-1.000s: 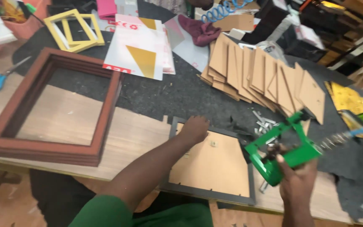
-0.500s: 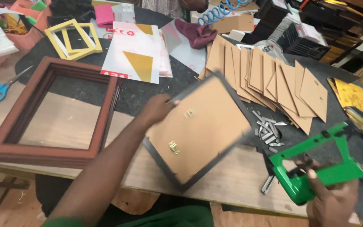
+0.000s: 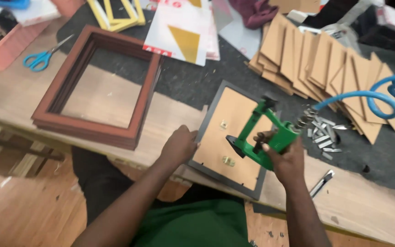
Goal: The person places a backing board into a picture frame and uses a pneumatic point driver to fasten the backing into the frame, pressing the tool along the frame edges. They flip the frame to position the board, then stack the finished frame onto a growing pile of completed frames on a side table.
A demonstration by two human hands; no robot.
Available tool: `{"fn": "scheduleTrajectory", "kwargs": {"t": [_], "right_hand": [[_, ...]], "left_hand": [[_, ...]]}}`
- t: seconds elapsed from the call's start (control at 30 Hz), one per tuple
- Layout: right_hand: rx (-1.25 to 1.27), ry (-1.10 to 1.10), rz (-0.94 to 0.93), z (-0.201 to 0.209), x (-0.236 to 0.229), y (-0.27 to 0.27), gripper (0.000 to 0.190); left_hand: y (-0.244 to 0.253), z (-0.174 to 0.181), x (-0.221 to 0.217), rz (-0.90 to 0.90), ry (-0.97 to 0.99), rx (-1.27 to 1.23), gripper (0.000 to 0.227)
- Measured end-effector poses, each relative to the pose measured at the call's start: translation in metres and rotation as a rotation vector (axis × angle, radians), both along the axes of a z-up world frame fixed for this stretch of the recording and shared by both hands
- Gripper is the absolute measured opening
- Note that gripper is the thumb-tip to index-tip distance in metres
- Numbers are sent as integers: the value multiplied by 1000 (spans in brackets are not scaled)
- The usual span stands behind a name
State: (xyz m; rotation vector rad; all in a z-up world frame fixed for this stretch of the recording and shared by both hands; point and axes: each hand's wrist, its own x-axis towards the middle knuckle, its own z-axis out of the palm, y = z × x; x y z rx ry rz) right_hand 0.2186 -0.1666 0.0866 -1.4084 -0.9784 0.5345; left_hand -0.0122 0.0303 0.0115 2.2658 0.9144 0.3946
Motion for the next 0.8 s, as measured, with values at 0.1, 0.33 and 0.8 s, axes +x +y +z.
{"fn": "scheduleTrajectory", "kwargs": {"t": [0.1, 0.33, 0.8], "right_hand": [[-122, -124, 142, -4, -8, 20, 41], [-320, -185, 264, -10, -31, 39, 40], [-341, -420, 174, -1, 10, 94, 44]], "left_hand": [[-22, -4, -32, 0, -128, -80, 30], [-41, -24, -49, 67, -330, -3, 24], [-44, -20, -49, 57, -330, 43, 25]]}}
